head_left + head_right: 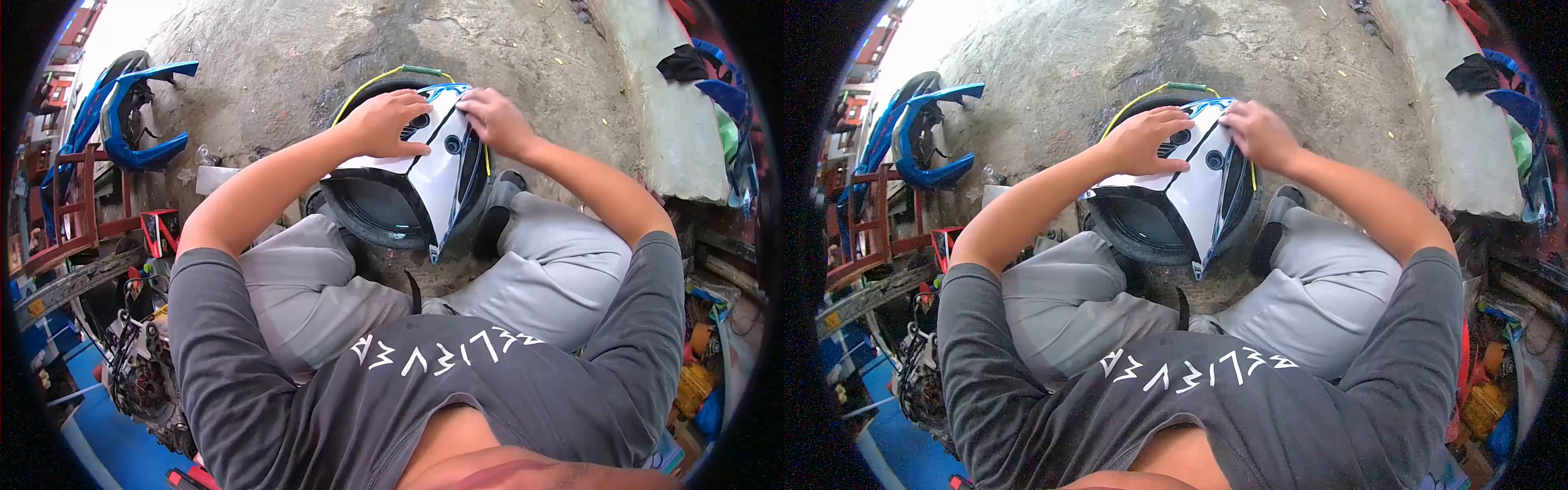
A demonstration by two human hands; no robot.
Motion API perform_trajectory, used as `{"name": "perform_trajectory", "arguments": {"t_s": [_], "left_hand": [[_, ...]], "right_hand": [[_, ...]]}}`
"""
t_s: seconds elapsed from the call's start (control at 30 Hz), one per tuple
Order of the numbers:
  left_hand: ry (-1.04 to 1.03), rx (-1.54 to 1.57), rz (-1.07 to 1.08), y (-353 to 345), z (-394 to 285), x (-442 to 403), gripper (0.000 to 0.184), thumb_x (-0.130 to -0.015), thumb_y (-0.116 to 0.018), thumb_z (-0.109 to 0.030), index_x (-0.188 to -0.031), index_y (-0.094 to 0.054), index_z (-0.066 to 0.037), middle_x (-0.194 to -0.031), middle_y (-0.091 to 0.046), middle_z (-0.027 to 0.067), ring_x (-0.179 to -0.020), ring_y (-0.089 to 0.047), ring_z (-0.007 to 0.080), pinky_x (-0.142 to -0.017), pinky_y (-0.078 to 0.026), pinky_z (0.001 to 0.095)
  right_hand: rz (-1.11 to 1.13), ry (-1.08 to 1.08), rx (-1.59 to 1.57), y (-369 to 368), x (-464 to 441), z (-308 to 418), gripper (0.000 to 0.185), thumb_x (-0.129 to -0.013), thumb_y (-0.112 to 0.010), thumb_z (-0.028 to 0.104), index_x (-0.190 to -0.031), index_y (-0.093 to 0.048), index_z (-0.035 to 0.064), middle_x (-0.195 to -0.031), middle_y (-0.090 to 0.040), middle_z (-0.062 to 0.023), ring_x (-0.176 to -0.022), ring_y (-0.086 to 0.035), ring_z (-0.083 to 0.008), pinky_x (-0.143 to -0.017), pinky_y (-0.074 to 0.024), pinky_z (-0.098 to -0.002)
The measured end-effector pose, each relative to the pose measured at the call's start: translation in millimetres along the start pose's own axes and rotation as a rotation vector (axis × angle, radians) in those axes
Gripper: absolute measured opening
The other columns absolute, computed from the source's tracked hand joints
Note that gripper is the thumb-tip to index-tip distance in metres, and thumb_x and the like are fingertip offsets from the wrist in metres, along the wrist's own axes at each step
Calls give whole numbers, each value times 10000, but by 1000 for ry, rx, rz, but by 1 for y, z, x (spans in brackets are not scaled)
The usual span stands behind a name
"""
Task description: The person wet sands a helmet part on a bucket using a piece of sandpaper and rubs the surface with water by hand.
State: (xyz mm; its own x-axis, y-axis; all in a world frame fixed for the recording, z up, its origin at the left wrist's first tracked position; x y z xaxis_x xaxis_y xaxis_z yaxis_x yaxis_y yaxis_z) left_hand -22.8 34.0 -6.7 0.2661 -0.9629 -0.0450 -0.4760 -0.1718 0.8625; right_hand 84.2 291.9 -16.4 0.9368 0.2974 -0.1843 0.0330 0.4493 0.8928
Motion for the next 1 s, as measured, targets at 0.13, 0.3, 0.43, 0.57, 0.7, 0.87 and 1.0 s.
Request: {"name": "perform_trajectory", "arguments": {"t_s": [0.13, 0.3, 0.43, 0.57, 0.7, 0.87, 1.0], "left_hand": [[-23, 30, 54, 1, 6, 11, 941, -871, -876, -532, -1581, -556, -4, -1640, -551, 238, -1576, -461, 415, -1316, -352, 521], [-62, 90, 50, -9, 12, 32, 1055, -889, -851, -564, -1670, -437, 12, -1736, -424, 260, -1660, -318, 429, -1356, -277, 521], [-52, 77, 47, -11, 11, 34, 1028, -931, -794, -582, -1685, -415, 6, -1755, -395, 254, -1679, -277, 421, -1359, -258, 534], [-33, 81, 14, -16, 11, 35, 976, -958, -768, -562, -1683, -427, -5, -1752, -408, 240, -1676, -290, 412, -1350, -271, 543], [-48, 69, 4, -18, 13, 34, 923, -977, -754, -531, -1678, -443, -17, -1750, -414, 234, -1672, -300, 406, -1347, -275, 543], [-43, 90, 1, -14, 11, 33, 892, -985, -747, -500, -1675, -449, -20, -1750, -416, 226, -1670, -303, 409, -1346, -278, 543], [-49, 90, -4, -17, 13, 34, 895, -980, -747, -496, -1673, -450, -13, -1741, -426, 229, -1667, -304, 412, -1346, -275, 545]], "right_hand": [[8, 250, -31, -6, 3, 30, 244, -961, -724, 106, -1199, -770, 88, -1242, -710, -90, -1131, -680, -328, -1019, -560, -473], [-9, 119, -17, -2, -2, 6, 276, -989, -725, 137, -1252, -788, 84, -1265, -722, -101, -1138, -678, -342, -1032, -556, -465], [-53, 22, 39, -3, -4, -3, 310, -993, -723, 141, -1287, -793, 73, -1282, -726, -124, -1147, -678, -353, -1034, -558, -461], [-15, 145, -57, -10, -2, 30, 310, -981, -728, 137, -1277, -792, 72, -1274, -723, -142, -1172, -678, -360, -1053, -553, -463], [18, 123, -45, -6, -10, 15, 314, -993, -717, 146, -1288, -795, 74, -1239, -719, -148, -1178, -672, -355, -1049, -554, -464], [1, -144, 11, -5, -8, -9, 305, -989, -728, 146, -1273, -808, 68, -1209, -720, -157, -1183, -667, -357, -1061, -544, -454], [58, 128, -123, -8, -7, 33, 294, -989, -751, 104, -1273, -798, 43, -1195, -716, -167, -1152, -674, -362, -1038, -555, -446]]}}
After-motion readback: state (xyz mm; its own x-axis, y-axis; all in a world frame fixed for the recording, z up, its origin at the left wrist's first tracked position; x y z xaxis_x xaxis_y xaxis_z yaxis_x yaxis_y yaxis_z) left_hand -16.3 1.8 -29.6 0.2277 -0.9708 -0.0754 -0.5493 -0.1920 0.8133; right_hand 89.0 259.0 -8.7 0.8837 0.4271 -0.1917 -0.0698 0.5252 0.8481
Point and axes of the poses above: each hand's wrist, its own x-axis away from the middle knuckle, its own y-axis out of the back of the hand, z = x × y, the point moved 2 cm from there along -x, towards the middle knuckle
